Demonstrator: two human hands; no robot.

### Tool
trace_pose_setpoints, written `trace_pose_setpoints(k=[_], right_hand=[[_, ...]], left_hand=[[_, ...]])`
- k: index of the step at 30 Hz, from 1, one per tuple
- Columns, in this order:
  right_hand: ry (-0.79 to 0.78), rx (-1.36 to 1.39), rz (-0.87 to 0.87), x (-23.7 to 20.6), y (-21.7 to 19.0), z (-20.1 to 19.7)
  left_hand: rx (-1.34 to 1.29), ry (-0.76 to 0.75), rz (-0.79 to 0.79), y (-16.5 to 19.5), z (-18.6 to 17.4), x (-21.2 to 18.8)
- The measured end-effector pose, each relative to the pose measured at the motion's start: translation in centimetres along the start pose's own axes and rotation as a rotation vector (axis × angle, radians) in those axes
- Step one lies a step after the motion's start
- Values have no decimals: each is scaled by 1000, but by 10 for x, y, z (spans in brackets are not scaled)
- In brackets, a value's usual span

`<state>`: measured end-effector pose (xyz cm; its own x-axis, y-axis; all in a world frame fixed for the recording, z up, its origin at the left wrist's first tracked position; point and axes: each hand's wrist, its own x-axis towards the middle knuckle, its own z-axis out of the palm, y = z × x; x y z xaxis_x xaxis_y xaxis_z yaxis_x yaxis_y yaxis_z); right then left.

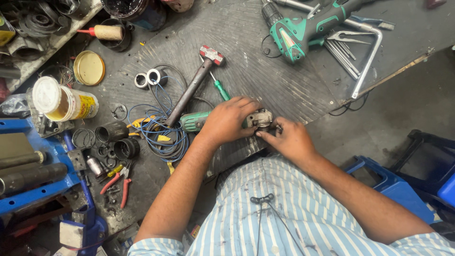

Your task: The person repairs a power tool at a workbench. They use a cordless drill on the tool's chuck area, tap and press components with a hammer, handle small parts and grease containers, then use pliers to grip parts of the housing while turning the tool over and working on it by hand.

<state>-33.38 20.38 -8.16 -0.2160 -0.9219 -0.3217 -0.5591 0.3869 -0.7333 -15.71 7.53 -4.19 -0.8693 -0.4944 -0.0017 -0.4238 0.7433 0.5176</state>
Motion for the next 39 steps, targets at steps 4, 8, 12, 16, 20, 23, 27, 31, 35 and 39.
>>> trace_pose_setpoints(k=[4,8,12,16,20,23,27,31,35,39], right_hand=[[-39,16,-24,-1,0,-5],[-110,46,52,2,-2,-3],[-46,-57,-18,3,-5,2],[-12,-119,-63,6,-4,5],[17,-109,-86,9,-2,6],[23,-86,-100,8,-2,6],[-40,-63,-34,5,-3,5],[-27,-13,-41,2,-1,3],[-34,33,-29,5,2,2],[-53,25,3,5,2,2]], left_hand=[[14,32,10,-2,1,-2],[15,38,24,-4,2,-4],[16,14,11,-6,2,-5],[0,19,-9,-8,3,-1],[-9,23,-1,-9,3,1],[-18,48,10,-9,3,1],[-18,30,-10,-8,3,0],[-1,37,11,-9,2,0],[21,17,17,-9,2,0],[31,18,18,-7,1,-1]])
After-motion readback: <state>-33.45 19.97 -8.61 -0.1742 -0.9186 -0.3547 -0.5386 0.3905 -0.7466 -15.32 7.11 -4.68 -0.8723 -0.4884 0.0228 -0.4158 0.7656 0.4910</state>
